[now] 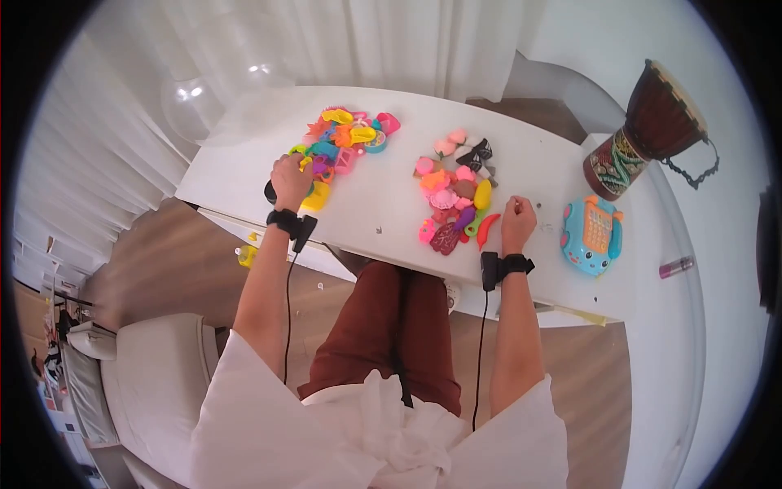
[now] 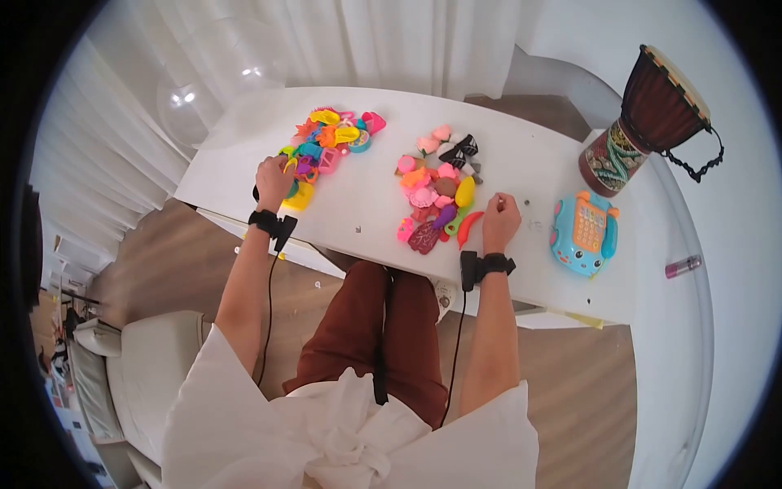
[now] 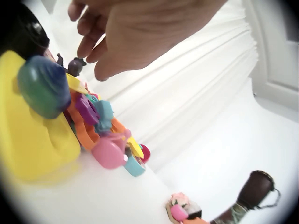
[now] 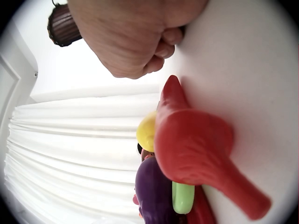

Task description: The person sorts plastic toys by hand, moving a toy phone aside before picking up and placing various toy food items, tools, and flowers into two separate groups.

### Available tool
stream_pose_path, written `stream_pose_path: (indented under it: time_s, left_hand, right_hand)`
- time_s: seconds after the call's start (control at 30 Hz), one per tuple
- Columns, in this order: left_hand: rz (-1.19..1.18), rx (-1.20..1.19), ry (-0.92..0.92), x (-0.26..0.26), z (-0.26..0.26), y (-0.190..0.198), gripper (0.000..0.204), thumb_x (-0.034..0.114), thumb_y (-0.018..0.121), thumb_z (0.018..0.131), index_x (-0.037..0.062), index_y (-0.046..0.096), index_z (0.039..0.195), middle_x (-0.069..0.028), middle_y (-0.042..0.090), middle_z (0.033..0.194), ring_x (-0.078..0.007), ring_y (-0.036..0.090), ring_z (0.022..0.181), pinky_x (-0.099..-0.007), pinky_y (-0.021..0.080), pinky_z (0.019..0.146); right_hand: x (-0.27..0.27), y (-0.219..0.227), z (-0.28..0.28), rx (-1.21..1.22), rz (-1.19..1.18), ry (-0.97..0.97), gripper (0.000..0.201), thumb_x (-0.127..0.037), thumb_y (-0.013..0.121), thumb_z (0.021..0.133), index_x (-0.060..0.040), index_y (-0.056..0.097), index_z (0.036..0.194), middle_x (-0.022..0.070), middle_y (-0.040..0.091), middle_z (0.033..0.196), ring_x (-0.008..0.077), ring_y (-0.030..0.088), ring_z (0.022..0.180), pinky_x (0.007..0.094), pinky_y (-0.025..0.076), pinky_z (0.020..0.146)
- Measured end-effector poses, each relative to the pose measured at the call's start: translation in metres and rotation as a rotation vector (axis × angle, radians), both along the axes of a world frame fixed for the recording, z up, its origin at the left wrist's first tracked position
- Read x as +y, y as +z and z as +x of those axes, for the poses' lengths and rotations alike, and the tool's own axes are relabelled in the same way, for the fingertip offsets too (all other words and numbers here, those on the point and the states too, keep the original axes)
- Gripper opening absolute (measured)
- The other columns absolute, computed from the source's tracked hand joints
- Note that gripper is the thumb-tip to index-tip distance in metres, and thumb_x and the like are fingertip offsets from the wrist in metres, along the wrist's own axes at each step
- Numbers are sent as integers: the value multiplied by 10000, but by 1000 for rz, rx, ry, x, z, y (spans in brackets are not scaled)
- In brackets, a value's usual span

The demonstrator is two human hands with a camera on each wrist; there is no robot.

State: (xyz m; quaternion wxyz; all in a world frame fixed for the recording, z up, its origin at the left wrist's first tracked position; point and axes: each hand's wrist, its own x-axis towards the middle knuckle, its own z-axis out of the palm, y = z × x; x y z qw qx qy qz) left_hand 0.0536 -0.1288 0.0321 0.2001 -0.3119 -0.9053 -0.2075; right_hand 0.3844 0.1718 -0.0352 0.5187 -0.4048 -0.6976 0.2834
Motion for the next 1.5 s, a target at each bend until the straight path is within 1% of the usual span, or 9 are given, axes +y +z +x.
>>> stream_pose_path:
  time_s: [0.07,0.2,0.23,0.5,0.8,0.93,1.27,1.4,1.5]
  left_hand:
    - [126,156,-201,9,29,-2,176,198,661,739,43,651,820,-126,626,786,-302,591,742,-403,475,673]
    - [251,-247,-522,36,107,-21,221,58,689,714,29,642,928,-81,623,770,-180,572,613,-285,467,567]
    - [242,-343,-594,41,125,-23,239,100,692,708,38,641,933,-95,602,777,-215,555,621,-313,472,600]
    - [204,-577,-788,66,187,-24,534,138,749,668,39,563,1158,-99,549,1035,-186,518,704,-298,475,659]
    - [212,-478,-785,63,193,-32,518,153,749,666,138,579,1156,-73,558,1017,-234,584,834,-320,488,714]
    - [257,-469,-731,63,197,-34,442,156,712,707,80,579,1122,-91,572,977,-265,599,853,-335,498,713]
    - [513,-557,-693,60,187,-40,269,47,620,800,31,597,1067,-83,587,852,-158,553,656,-272,461,598]
    - [604,-652,-424,44,153,-27,204,113,659,816,22,606,991,-40,614,781,-70,501,555,-233,437,520]
    - [555,-600,-404,23,113,-18,194,57,632,814,11,604,1001,-37,615,795,-71,564,601,-205,469,535]
  right_hand:
    - [-1,1,0,-2,-6,-8,118,-110,597,791,-10,637,841,78,577,607,158,533,530,287,434,536]
    - [-1,1,0,4,-42,0,115,-111,601,790,-13,637,839,74,572,596,156,531,524,283,429,531]
    - [-1,1,0,6,-45,4,114,-111,602,790,-14,637,838,73,571,593,155,530,522,282,428,529]
    - [1,-1,-1,0,-29,-7,110,-109,602,792,-17,637,841,72,579,601,155,536,526,282,435,538]
    - [1,-1,0,-31,20,5,113,-100,589,804,-6,634,847,80,590,625,147,546,550,273,437,544]
    - [3,-1,2,-66,9,20,117,-102,585,811,-3,634,849,73,582,619,137,529,543,273,429,537]
    - [5,-4,1,-29,-70,37,130,-116,584,817,5,627,833,53,560,598,122,488,519,273,404,516]
    - [8,-9,1,-31,-35,30,130,-118,586,816,6,624,823,48,546,584,117,477,513,273,398,512]
    - [6,-7,1,-45,-9,32,128,-118,586,816,4,625,821,50,544,580,120,481,511,273,402,515]
